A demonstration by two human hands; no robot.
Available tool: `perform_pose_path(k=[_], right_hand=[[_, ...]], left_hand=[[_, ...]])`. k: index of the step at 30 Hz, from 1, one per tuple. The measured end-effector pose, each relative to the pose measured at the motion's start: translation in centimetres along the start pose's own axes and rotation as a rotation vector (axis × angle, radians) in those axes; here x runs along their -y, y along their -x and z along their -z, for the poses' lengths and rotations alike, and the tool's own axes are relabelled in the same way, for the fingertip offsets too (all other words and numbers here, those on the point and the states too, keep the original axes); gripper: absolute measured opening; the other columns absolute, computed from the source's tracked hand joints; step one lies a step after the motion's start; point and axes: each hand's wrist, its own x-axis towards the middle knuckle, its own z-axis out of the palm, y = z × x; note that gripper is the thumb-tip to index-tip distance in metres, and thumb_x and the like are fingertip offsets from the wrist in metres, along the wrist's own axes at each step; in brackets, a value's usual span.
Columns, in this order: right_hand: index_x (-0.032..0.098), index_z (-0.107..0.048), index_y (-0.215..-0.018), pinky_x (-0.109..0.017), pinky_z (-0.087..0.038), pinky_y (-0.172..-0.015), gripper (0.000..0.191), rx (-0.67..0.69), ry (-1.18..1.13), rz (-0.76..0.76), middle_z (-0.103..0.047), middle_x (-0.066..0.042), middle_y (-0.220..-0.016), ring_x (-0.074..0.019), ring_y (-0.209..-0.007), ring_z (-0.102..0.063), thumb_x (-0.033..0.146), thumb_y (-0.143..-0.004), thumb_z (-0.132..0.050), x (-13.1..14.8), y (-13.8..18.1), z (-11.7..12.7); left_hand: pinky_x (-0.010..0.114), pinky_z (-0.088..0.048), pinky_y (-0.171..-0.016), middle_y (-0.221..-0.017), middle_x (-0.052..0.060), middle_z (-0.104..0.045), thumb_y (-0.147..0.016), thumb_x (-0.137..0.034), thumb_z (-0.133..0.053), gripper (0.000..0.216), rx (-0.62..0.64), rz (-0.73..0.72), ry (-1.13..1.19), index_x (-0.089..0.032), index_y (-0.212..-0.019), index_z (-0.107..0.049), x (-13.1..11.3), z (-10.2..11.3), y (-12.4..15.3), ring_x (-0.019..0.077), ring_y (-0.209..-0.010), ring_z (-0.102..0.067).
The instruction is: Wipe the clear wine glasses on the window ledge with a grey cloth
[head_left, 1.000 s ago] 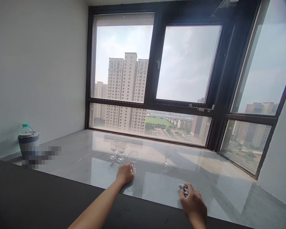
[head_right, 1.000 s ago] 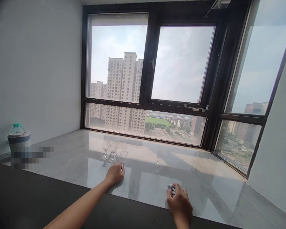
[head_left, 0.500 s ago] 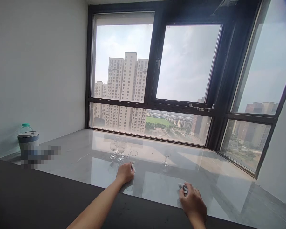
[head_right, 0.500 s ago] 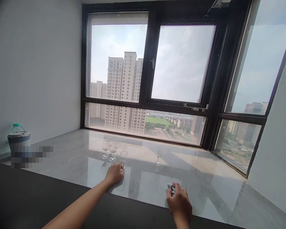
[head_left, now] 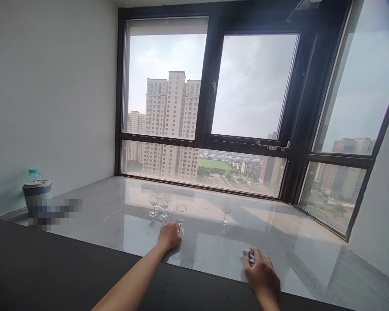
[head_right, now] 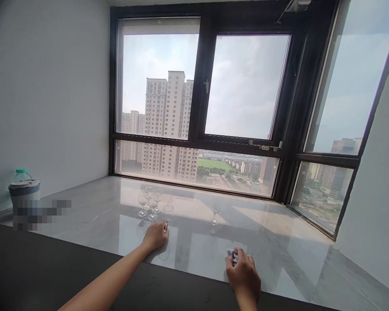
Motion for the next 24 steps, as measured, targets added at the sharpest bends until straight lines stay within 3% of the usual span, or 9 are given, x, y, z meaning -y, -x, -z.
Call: perform_pose_path(k=[24], right_hand=[[0.024, -0.059, -0.111, -0.031, -0.048, -0.075, 0.03, 0.03, -0.013, -0.04, -0.065, -0.008, -0.106, -0.0229, -0.097, -0.061, 0.032, -0.091, -0.037, 0.7, 0.2, 1.1]], left_hand=[[0.032, -0.043, -0.077, -0.096, 0.01, -0.071, -0.087, -0.032, -0.048, 0.022, 0.003, 0.008, 0.005, -0.018, -0.091, -0.064, 0.0, 0.1, 0.0, 0.0245, -0.092, -0.066]])
